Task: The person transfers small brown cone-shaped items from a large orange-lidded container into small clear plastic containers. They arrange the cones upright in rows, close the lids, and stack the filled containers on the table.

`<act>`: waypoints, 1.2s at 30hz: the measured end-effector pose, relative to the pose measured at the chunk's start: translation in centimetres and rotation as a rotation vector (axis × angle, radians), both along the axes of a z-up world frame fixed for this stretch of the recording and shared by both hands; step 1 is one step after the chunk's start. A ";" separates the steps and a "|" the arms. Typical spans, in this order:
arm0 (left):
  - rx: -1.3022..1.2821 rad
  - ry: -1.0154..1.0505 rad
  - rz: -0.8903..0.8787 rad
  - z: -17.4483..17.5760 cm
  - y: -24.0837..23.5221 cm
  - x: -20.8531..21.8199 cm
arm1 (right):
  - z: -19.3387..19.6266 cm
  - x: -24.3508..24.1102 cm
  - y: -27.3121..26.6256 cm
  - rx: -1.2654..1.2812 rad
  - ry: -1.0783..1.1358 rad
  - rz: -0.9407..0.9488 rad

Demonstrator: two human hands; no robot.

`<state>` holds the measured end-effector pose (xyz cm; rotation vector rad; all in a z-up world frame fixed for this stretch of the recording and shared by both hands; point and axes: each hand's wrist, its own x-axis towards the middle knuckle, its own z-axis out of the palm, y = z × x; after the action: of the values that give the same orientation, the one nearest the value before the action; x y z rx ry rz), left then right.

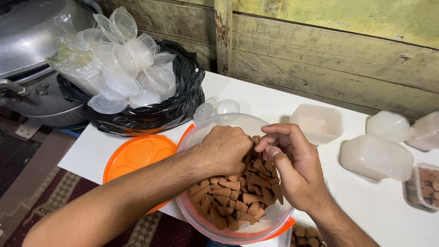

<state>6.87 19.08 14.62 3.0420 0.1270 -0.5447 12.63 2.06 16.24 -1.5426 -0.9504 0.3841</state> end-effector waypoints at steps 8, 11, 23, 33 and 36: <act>-0.044 -0.047 0.055 1.0 -0.5 -0.4 | 0.1 -0.1 0.1 -0.002 0.014 -0.003; -0.010 -0.098 0.058 0.4 0.1 -0.2 | 0.0 -0.1 0.1 0.003 0.026 -0.003; -0.083 -0.364 0.029 4.5 -1.1 -4.9 | -1.0 0.0 0.1 0.216 -0.072 -0.012; -0.125 -0.825 -0.038 6.5 -7.0 -10.5 | -4.3 -3.1 -7.3 0.466 -0.207 -0.242; -0.273 -0.990 -0.197 7.3 -11.0 -10.7 | -5.7 -4.2 -12.0 0.353 0.063 -0.289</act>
<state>-3.79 8.03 21.97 2.6855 -0.2616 0.8746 8.39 -9.99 10.56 -1.3098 -0.6893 0.0534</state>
